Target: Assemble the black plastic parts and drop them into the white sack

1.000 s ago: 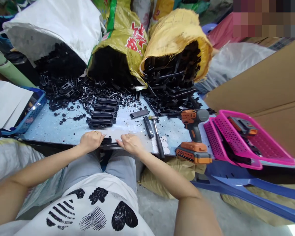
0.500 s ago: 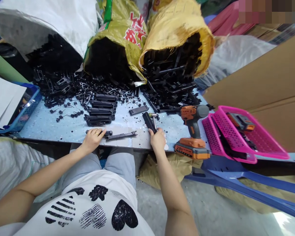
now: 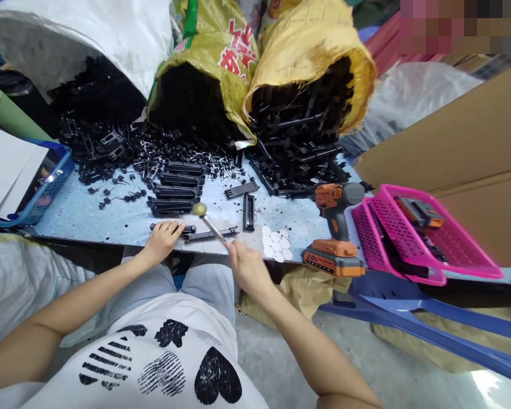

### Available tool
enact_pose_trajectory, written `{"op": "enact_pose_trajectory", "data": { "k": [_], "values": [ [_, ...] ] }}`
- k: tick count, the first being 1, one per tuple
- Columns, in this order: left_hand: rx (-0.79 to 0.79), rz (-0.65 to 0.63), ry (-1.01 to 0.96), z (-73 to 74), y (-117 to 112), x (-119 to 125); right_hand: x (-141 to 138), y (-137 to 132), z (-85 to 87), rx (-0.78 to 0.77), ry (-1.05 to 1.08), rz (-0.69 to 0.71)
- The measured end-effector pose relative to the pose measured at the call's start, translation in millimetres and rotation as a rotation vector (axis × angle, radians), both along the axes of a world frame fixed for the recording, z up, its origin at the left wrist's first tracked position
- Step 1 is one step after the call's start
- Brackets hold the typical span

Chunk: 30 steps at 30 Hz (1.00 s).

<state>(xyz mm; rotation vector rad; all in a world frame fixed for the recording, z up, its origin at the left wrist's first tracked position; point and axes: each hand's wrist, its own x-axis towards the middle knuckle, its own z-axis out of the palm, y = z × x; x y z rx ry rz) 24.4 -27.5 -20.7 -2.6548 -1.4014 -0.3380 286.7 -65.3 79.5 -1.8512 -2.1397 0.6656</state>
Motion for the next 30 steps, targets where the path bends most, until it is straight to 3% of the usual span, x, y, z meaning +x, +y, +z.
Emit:
{"op": "enact_pose_trajectory", "data": {
  "k": [3, 7, 10, 14, 16, 18, 20, 22, 24, 26, 30],
  "values": [
    [-0.004, -0.004, -0.002, 0.2, -0.4, 0.2, -15.8, -13.2, -3.4, -0.072, -0.133, 0.065],
    [-0.001, -0.006, 0.028, 0.2, -0.8, 0.3, -14.5, -12.7, 1.1, 0.031, -0.09, -0.007],
    [-0.009, -0.015, 0.04, 2.5, -0.2, -2.2, 13.7, 1.3, -7.2, 0.083, -0.136, -0.11],
    [-0.011, 0.013, 0.06, 10.8, 5.2, -9.6, 75.8, 32.8, -39.3, 0.038, -0.357, -0.391],
    [-0.02, 0.031, 0.083, 14.0, 11.1, -12.2, 90.8, 46.1, -53.0, 0.075, -0.434, -0.437],
    [-0.03, 0.008, 0.107, 14.2, 19.4, -12.8, 81.3, 55.6, -62.1, 0.242, -0.41, -0.296],
    [-0.028, -0.009, 0.107, 11.8, 29.3, -12.4, 51.3, 63.5, -67.9, 0.404, -0.327, 0.011],
    [-0.03, 0.003, 0.084, 10.3, 37.8, -13.5, 15.4, 72.2, -70.4, 0.416, -0.285, 0.324],
    [-0.045, 0.004, 0.032, 14.7, 40.0, -17.9, -10.5, 79.5, -67.8, 0.328, -0.268, 0.536],
    [-0.066, -0.072, -0.076, 28.1, 31.0, -23.8, -19.7, 79.6, -58.3, 0.276, -0.18, 0.675],
    [-0.203, -0.425, -0.533, 73.6, -18.6, -21.7, -18.4, 45.6, -25.1, 0.364, 0.264, 0.935]
  ]
}}
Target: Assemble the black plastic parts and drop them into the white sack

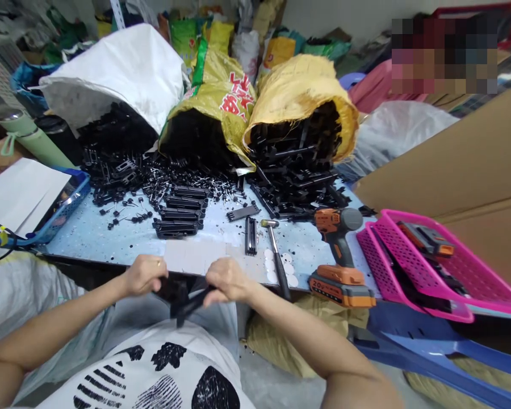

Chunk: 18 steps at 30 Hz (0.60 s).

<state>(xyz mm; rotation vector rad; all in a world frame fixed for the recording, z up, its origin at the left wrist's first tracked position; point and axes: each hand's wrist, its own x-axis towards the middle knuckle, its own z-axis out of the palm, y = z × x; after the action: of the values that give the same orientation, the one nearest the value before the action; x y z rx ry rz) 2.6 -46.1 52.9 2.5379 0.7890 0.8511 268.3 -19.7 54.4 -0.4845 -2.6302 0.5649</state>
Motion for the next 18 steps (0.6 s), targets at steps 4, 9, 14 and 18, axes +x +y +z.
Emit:
{"op": "enact_pose_trajectory", "data": {
  "k": [4, 9, 14, 18],
  "values": [
    [-0.155, -0.212, -0.382, 31.5, -47.2, 27.7, -37.9, -50.7, 13.4, -0.13, 0.594, 0.223],
    [0.014, -0.045, -0.576, 16.1, -69.9, 55.9, -101.5, -80.4, -18.2, -0.182, 1.077, -0.571],
    [0.368, 0.177, -0.213, -19.8, -49.9, 43.4, -74.4, -38.5, -13.6, -0.157, 0.771, -0.666],
    [0.359, 0.314, 0.224, -48.0, 5.5, 13.4, -22.6, -7.1, 56.6, 0.098, 0.79, -1.055]
  ]
}}
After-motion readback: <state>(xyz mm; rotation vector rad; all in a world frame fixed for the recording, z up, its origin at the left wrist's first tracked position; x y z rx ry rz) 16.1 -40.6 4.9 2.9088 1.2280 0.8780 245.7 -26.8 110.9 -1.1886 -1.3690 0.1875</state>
